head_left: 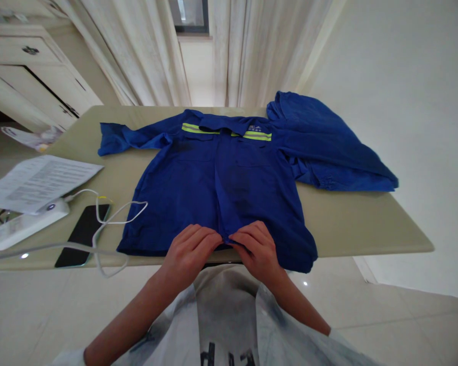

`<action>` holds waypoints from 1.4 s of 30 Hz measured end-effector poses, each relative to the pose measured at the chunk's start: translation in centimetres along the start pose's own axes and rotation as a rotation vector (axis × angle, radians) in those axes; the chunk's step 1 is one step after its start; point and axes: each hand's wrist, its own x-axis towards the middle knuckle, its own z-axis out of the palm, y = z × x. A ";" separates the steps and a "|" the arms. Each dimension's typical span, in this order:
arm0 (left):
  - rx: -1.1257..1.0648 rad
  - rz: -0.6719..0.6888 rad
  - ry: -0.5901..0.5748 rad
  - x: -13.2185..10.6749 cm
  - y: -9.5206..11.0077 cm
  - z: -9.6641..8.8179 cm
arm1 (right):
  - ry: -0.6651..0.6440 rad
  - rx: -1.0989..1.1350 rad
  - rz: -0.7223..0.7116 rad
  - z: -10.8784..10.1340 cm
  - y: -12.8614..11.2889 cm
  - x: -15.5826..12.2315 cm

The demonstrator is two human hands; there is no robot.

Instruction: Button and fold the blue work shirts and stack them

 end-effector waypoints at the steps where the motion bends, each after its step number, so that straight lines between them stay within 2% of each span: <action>1: 0.000 0.000 0.004 -0.1 0.0 -0.1 | -0.005 -0.017 -0.012 -0.2 -0.1 0.1; 15: 0.007 0.008 -0.011 -0.2 -0.2 -0.2 | -0.140 -0.183 -0.053 -0.6 -0.6 0.7; 22: -0.027 0.017 -0.002 -0.3 -0.3 0.1 | -0.229 -0.385 -0.197 -0.8 -1.1 1.2; 26: -0.046 0.028 0.021 -0.3 -0.5 0.0 | -0.280 -0.425 -0.247 -0.7 -1.2 1.5; 31: -0.135 0.019 0.148 -0.2 -0.3 0.1 | -0.307 -0.397 -0.267 -0.3 -0.9 1.9; 37: -0.168 -0.008 0.200 0.0 -0.4 0.3 | -0.309 -0.214 -0.098 -0.9 -0.3 2.5; 42: -0.122 -0.017 0.196 -0.2 -0.6 0.2 | -0.270 -0.028 -0.040 -1.4 -0.2 2.7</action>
